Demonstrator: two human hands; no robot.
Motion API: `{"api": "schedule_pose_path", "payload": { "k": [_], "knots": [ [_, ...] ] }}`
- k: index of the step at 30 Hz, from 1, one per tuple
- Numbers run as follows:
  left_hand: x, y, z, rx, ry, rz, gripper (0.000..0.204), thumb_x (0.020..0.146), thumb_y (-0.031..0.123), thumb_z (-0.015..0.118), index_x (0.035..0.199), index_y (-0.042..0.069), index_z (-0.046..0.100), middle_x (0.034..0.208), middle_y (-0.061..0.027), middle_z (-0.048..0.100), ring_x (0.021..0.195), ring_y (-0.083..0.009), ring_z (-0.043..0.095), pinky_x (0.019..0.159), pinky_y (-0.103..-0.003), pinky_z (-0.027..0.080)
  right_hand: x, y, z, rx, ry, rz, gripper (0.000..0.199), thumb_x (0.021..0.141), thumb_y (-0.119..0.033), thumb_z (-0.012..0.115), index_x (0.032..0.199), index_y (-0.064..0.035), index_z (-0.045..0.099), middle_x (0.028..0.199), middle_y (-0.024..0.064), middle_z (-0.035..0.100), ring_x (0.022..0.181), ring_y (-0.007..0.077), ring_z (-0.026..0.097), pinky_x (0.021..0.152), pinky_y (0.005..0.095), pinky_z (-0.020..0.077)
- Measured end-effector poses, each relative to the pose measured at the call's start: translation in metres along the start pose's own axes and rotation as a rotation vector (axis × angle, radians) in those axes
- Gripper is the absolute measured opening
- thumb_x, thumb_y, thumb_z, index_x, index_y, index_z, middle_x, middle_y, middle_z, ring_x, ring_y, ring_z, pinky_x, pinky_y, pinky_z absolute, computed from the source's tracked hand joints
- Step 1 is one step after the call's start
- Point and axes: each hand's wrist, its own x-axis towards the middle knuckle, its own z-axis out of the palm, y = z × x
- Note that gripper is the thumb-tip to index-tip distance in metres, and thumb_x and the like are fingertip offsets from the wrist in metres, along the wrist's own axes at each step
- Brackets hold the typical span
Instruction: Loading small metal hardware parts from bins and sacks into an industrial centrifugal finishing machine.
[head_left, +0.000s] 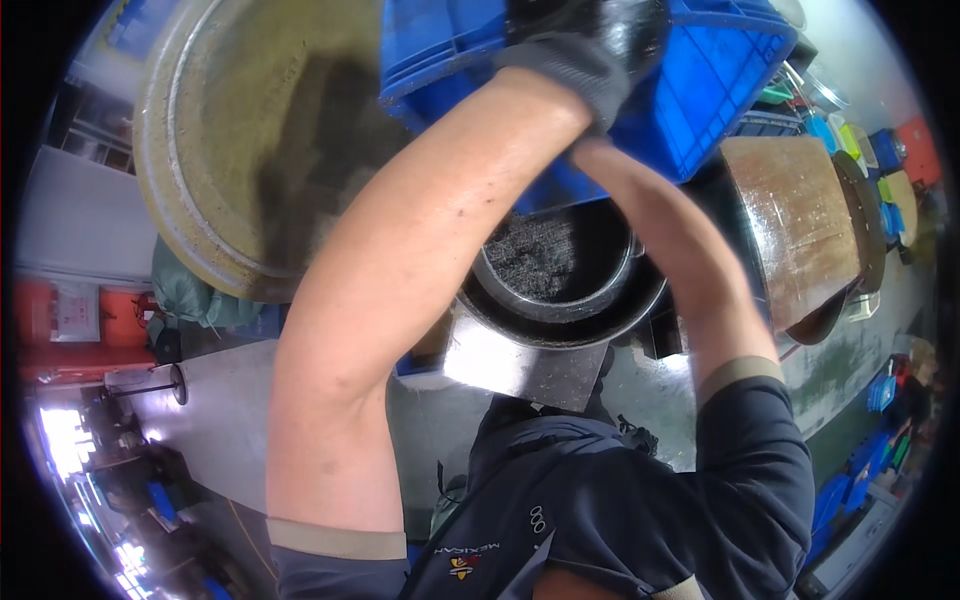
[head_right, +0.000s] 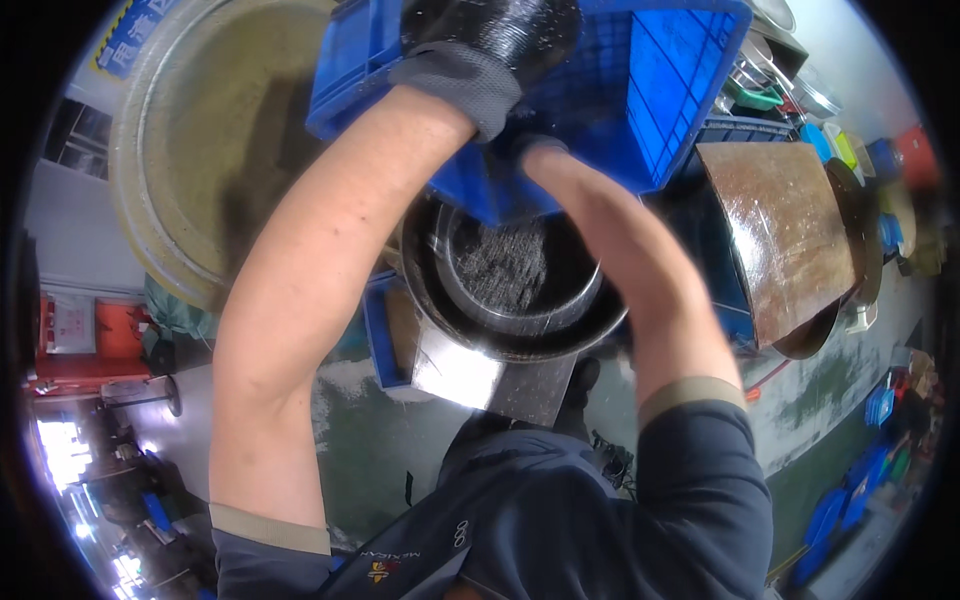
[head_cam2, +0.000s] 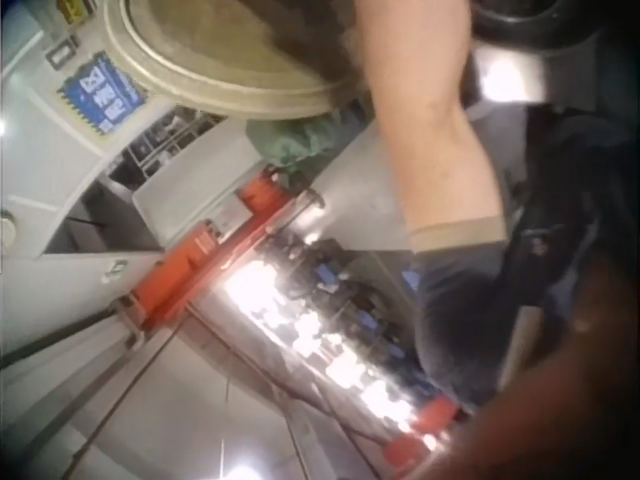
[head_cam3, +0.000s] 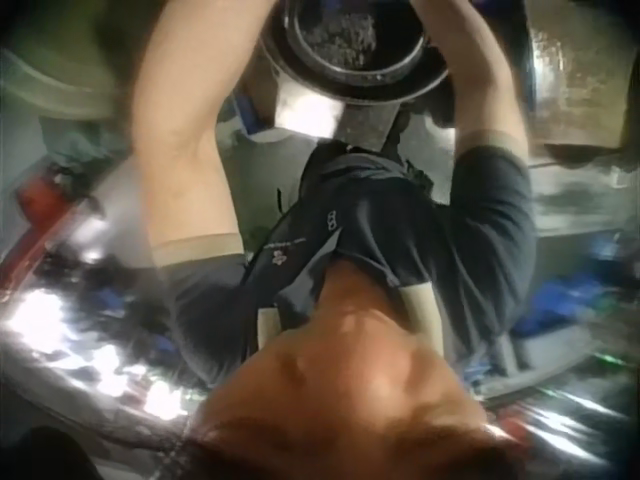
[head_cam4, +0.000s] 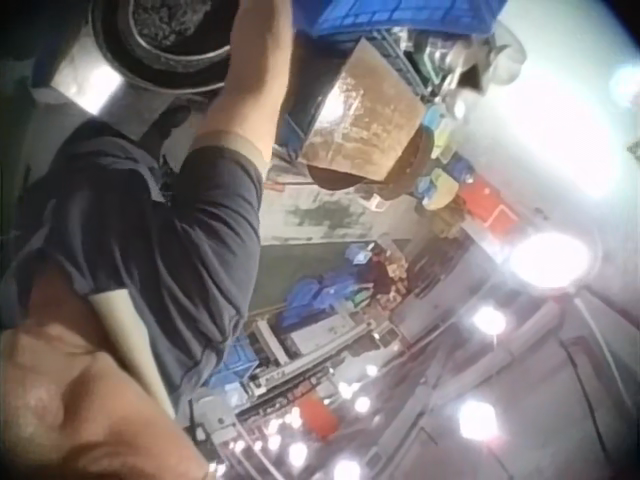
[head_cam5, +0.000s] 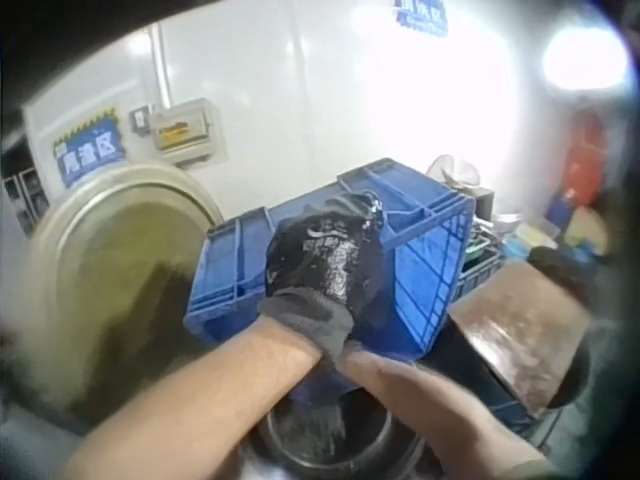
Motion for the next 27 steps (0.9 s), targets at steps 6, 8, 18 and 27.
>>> {"api": "schedule_pose_path", "payload": {
  "k": [6,8,18,27],
  "knots": [
    [0.024,0.026,0.033,0.192,0.99,-0.086,0.042,0.093,0.033,0.043,0.119,0.008,0.064,0.129,-0.0209,0.056,0.121,-0.0335,0.052,0.105,-0.041,0.039,-0.108,-0.017,-0.196,-0.922,0.13,-0.355,0.04,0.092,-0.035,0.045,0.125,-0.0179,0.06,0.132,0.0146,0.055,0.121,0.028,0.054,0.1,0.04,0.0424],
    [0.019,0.023,0.021,0.176,0.746,-0.038,0.04,0.092,0.03,0.044,0.118,0.008,0.065,0.128,-0.0206,0.056,0.12,-0.0332,0.053,0.104,-0.041,0.04,-0.107,0.032,-0.194,-0.846,0.098,-0.329,0.04,0.092,-0.035,0.046,0.125,-0.0176,0.06,0.133,0.0142,0.055,0.12,0.028,0.054,0.1,0.0402,0.0426],
    [-0.014,0.047,0.027,0.598,0.546,-0.053,0.038,0.088,0.021,0.047,0.119,0.008,0.064,0.127,-0.0186,0.058,0.118,-0.0323,0.055,0.101,-0.041,0.043,-0.049,-0.009,-0.035,-0.426,-0.089,-0.174,0.039,0.091,-0.031,0.051,0.127,-0.0165,0.057,0.133,0.0121,0.054,0.117,0.0279,0.056,0.099,0.0414,0.0436],
    [0.053,0.025,0.04,-0.149,0.533,0.03,0.039,0.093,0.025,0.043,0.125,0.012,0.061,0.132,-0.018,0.054,0.122,-0.0316,0.052,0.104,-0.04,0.04,-0.073,0.15,0.038,3.428,-1.468,1.446,0.036,0.098,-0.026,0.043,0.125,-0.0055,0.056,0.123,0.0158,0.059,0.12,0.03,0.053,0.1,0.0428,0.0467]
  ]
}}
